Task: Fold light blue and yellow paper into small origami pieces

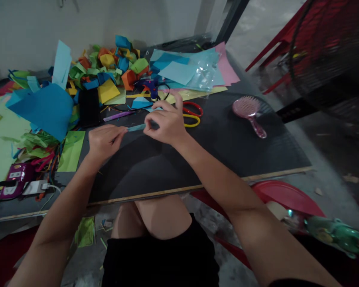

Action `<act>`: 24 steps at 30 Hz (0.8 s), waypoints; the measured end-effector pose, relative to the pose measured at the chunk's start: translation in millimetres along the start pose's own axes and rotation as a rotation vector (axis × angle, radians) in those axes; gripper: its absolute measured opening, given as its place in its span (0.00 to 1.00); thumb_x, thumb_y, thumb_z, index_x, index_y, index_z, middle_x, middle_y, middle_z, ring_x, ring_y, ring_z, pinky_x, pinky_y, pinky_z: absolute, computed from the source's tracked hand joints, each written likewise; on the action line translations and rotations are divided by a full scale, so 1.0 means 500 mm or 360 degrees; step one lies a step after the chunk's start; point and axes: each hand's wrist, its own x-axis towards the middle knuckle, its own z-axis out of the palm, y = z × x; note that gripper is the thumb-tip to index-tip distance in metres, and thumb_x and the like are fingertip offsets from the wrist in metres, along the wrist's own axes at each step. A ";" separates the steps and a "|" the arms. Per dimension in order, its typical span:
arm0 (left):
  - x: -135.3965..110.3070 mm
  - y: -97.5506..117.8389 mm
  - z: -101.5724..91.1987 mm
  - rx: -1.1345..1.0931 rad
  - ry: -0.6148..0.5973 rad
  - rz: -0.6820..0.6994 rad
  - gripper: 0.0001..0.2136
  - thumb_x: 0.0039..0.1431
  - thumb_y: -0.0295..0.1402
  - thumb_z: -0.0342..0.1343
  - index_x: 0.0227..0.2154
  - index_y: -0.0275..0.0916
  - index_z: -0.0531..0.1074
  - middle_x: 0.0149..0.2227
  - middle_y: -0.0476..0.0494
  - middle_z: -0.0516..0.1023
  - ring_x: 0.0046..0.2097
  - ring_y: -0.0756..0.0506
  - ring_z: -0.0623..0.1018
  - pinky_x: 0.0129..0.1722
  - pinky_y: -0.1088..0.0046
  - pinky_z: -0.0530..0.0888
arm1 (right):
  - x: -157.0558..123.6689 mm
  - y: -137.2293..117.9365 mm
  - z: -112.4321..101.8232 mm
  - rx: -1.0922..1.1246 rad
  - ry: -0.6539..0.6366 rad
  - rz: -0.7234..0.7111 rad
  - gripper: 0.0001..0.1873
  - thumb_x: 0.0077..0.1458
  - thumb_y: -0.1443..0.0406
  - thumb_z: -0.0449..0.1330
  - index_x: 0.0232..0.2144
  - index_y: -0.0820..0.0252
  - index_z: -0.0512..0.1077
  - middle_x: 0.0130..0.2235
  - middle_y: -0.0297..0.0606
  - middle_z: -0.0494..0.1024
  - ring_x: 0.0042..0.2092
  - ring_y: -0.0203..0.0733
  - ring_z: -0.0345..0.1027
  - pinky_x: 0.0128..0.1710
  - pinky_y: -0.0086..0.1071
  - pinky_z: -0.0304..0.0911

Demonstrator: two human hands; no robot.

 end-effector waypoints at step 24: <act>0.004 0.043 0.039 0.0279 -0.0372 -0.0024 0.13 0.68 0.30 0.48 0.37 0.36 0.79 0.32 0.40 0.83 0.37 0.44 0.83 0.38 0.70 0.75 | -0.010 -0.037 0.029 0.0049 -0.0099 -0.0279 0.08 0.55 0.66 0.57 0.29 0.52 0.77 0.31 0.31 0.80 0.41 0.44 0.72 0.62 0.56 0.52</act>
